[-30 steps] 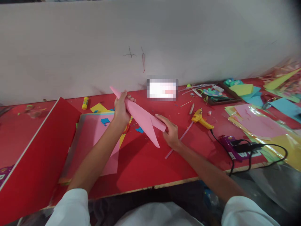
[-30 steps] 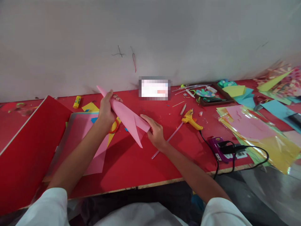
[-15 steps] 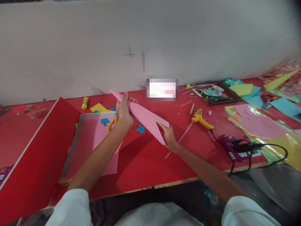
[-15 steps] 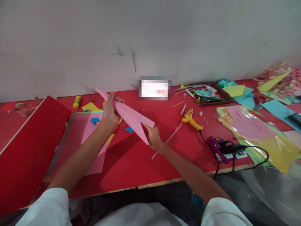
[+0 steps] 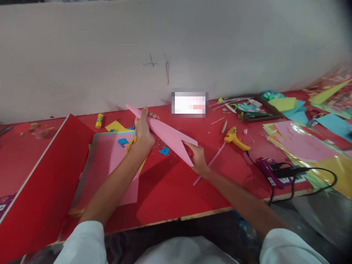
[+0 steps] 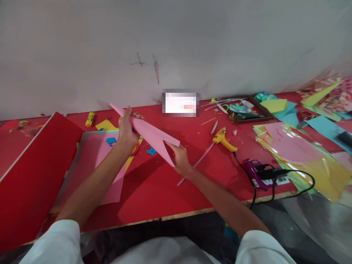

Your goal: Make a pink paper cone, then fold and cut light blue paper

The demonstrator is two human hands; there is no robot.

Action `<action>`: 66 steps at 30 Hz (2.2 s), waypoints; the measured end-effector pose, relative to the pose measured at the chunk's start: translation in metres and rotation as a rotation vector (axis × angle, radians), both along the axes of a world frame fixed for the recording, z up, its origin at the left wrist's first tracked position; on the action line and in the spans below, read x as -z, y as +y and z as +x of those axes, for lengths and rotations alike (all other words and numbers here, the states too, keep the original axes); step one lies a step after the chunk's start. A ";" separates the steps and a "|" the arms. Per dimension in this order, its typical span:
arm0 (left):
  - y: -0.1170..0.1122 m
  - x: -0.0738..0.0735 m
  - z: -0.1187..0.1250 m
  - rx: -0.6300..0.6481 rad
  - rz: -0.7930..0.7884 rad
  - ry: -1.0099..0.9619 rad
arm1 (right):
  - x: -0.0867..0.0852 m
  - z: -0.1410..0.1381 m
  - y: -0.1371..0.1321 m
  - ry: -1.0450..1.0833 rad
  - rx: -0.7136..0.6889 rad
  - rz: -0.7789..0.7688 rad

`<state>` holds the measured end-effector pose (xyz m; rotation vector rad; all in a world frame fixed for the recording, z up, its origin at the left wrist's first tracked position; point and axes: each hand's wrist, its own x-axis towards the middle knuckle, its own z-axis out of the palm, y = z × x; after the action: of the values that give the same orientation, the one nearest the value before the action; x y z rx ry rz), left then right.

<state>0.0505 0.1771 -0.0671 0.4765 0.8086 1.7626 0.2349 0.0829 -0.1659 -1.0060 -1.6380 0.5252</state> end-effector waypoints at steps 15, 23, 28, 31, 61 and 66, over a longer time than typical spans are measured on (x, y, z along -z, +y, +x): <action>-0.010 0.004 0.013 0.546 -0.044 0.180 | -0.014 0.000 0.019 0.495 -0.385 -0.634; -0.028 0.025 0.040 0.488 -0.058 0.391 | -0.026 -0.024 0.001 0.646 -0.404 -0.753; -0.029 0.035 0.044 0.479 -0.033 0.537 | -0.029 -0.026 0.002 0.681 -0.382 -0.811; -0.030 0.039 0.045 0.480 -0.033 0.623 | -0.026 -0.026 0.003 0.710 -0.372 -0.804; -0.030 0.056 0.038 0.780 -0.030 0.346 | -0.021 -0.010 0.016 0.878 -0.398 -0.984; -0.033 0.056 0.042 0.733 -0.038 0.352 | -0.015 -0.011 0.018 0.891 -0.382 -0.982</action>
<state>0.0924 0.1442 -0.1235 0.9382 0.7720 0.9941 0.2243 0.1006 -0.1504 -0.8824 -0.6936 1.8441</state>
